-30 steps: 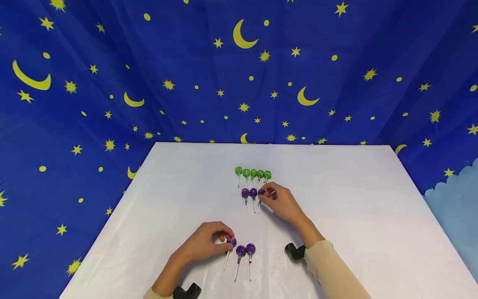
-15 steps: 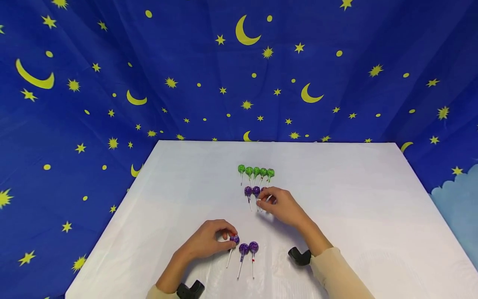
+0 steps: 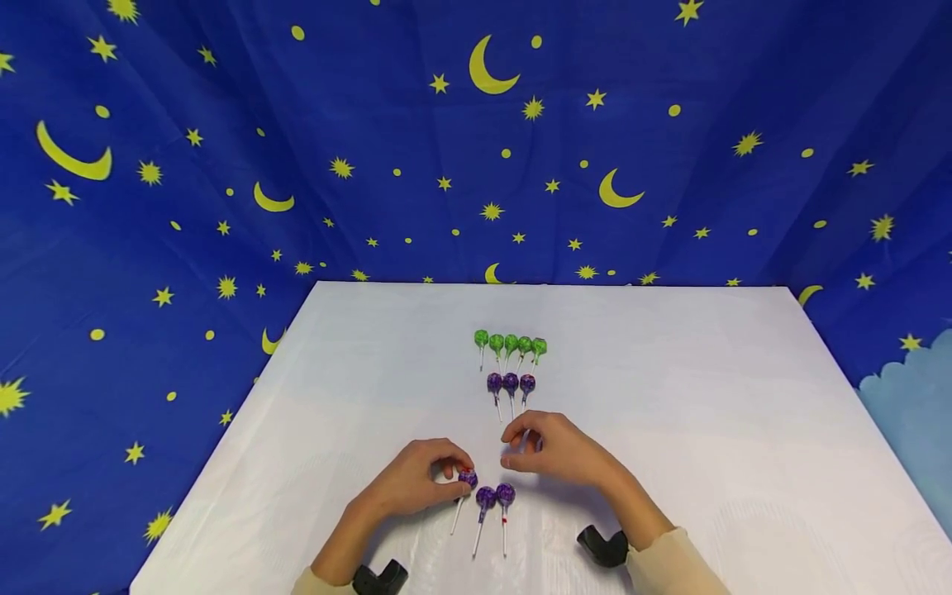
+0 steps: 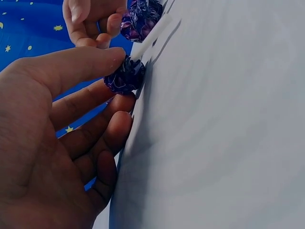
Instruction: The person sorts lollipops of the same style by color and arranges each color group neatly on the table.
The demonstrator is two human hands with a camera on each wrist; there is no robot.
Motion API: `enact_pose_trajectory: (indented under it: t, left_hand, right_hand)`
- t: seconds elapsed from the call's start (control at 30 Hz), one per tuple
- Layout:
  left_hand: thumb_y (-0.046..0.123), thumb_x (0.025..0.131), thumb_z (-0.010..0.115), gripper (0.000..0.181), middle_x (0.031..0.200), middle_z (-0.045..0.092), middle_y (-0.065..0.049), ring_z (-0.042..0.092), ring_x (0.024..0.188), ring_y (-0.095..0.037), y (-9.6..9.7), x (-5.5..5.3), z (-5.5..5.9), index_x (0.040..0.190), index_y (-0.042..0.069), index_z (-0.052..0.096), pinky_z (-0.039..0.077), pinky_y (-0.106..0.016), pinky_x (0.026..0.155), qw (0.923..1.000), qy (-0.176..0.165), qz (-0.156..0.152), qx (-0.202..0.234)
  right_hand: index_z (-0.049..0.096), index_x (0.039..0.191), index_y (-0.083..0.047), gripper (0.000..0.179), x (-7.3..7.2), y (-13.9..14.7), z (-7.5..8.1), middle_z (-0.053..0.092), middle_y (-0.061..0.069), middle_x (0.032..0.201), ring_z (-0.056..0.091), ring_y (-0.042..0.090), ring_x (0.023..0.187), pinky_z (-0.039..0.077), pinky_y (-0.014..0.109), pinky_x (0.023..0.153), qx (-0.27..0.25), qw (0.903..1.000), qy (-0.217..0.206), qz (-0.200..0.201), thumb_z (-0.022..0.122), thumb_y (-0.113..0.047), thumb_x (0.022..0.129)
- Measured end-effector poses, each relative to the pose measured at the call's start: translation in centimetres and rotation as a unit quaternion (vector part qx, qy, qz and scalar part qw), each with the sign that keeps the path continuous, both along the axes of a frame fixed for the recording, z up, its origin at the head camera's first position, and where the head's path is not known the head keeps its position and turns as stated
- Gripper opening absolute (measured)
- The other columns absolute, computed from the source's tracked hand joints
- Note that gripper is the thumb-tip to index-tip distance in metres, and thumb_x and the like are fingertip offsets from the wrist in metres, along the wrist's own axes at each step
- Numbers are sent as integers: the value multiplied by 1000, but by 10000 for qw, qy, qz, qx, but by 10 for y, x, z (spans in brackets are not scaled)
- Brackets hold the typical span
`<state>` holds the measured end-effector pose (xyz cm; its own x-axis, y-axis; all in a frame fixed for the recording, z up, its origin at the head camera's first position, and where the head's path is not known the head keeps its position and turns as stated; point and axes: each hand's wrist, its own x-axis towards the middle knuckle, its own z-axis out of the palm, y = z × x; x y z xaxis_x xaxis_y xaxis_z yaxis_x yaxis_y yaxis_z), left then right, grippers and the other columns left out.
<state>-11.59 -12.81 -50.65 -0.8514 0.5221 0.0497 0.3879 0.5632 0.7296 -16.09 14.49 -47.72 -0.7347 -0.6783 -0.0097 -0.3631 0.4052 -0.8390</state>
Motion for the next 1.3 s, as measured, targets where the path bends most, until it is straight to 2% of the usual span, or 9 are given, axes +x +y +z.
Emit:
enact_pose_trajectory:
  t: [0.27, 0.43, 0.53, 0.7, 1.0, 1.17, 1.3]
  left_hand:
    - [32, 82, 77, 20, 86, 62, 17, 57, 73, -3, -1, 0, 0, 100, 23, 71, 45, -20, 68, 10000, 48, 38, -2]
    - [33, 82, 77, 21, 84, 61, 17, 56, 72, -2, -1, 0, 2, 100, 23, 71, 44, -20, 67, 9999, 49, 63, -100]
    - [32, 83, 76, 20, 84, 61, 15, 57, 72, -2, -1, -1, 3, 100, 22, 71, 45, -20, 66, 9998, 2, 169, -94]
    - [31, 84, 75, 20, 84, 61, 12, 56, 69, -2, 5, -5, 3, 99, 19, 70, 45, -21, 64, 9991, 77, 405, -62]
    - [31, 84, 74, 19, 82, 61, 10, 53, 67, 0, 4, -10, 6, 98, 18, 70, 44, -21, 61, 9988, 180, 396, -226]
    - [31, 84, 75, 19, 81, 61, 9, 53, 67, -3, 4, -14, 6, 97, 19, 70, 43, -22, 62, 9986, 180, 425, -253]
    - [31, 84, 75, 18, 82, 61, 8, 53, 67, -2, 4, -14, 5, 97, 19, 70, 44, -22, 62, 9985, 178, 442, -269]
  right_hand:
    - [65, 109, -13, 38, 12, -6, -1, 62, 6, 87, 56, 14, 69, 46, 27, 59, 132, 9971, -486, 572, 78, -34, 81]
    - [65, 106, -14, 38, 15, -10, -2, 61, 3, 93, 56, 12, 70, 47, 27, 61, 218, 9970, -341, 659, 79, -37, 79]
    - [66, 101, -17, 36, 16, -13, -3, 61, -1, 91, 56, 11, 71, 47, 26, 62, 473, 9966, -117, 658, 80, -39, 77]
    - [65, 97, -21, 36, 18, -10, -6, 60, -5, 85, 54, 9, 71, 45, 25, 63, 835, 9945, -3, 631, 83, -41, 72]
    - [64, 98, -18, 38, 21, -12, -9, 59, -5, 83, 52, 6, 69, 45, 25, 62, 810, 9943, -41, 692, 84, -36, 72]
    - [64, 94, -20, 27, 22, -12, -9, 59, -7, 81, 53, 7, 70, 45, 24, 62, 839, 9940, 160, 686, 82, -28, 75]
    - [64, 92, -20, 22, 22, -12, -10, 59, -7, 80, 53, 6, 69, 46, 25, 61, 762, 9945, 84, 716, 80, -25, 77]
